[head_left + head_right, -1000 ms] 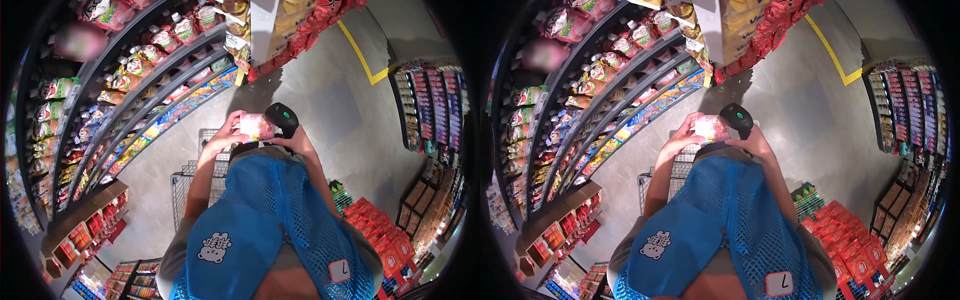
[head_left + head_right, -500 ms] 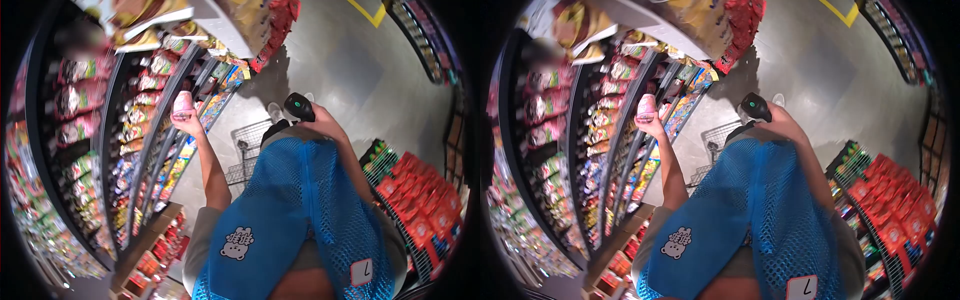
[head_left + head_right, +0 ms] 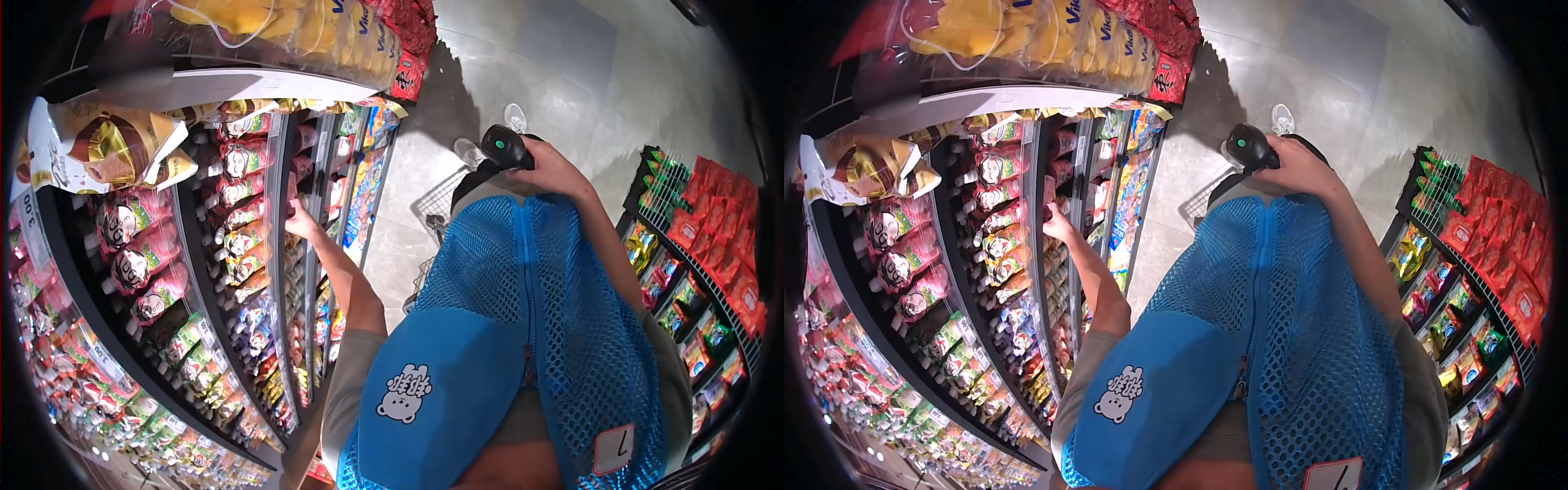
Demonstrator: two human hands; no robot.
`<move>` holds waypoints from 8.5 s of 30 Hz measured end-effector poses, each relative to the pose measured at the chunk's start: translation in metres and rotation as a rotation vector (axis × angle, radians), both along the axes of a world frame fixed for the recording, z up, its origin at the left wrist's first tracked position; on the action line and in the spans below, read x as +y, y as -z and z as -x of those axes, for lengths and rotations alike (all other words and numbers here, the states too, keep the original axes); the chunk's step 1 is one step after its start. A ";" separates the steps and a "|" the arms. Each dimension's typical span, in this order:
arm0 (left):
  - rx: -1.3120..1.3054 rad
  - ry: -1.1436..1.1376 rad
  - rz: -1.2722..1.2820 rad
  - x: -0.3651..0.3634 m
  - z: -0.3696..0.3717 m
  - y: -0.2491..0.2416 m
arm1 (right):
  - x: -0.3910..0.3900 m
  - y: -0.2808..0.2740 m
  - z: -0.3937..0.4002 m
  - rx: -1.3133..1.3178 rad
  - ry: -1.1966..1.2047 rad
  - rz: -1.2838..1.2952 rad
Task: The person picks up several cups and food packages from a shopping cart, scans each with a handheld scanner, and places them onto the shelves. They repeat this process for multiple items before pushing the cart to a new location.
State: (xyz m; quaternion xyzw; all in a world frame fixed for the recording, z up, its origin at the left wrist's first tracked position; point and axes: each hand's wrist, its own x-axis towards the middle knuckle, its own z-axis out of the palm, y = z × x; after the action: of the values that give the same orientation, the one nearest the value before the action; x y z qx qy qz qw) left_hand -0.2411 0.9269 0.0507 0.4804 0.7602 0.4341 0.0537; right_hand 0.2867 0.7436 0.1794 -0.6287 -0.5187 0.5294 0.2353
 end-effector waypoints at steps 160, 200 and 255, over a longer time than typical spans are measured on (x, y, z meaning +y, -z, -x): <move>-0.876 -0.726 -0.079 -0.770 -0.313 -0.028 | -0.360 0.048 -0.058 -0.123 -0.712 0.064; -0.331 0.320 0.093 -0.529 -0.534 -0.113 | -0.250 -0.022 -0.235 0.288 -0.240 -0.133; -1.486 0.127 -0.191 -0.236 -0.347 -0.150 | 0.046 -0.013 0.025 0.752 -0.105 0.128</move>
State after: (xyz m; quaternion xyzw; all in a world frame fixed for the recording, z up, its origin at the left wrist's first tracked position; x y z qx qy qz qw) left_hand 0.1054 0.6910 0.2011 0.1063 0.4538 0.7040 0.5358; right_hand 0.2612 0.7894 0.1926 -0.3767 -0.3933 0.7658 0.3419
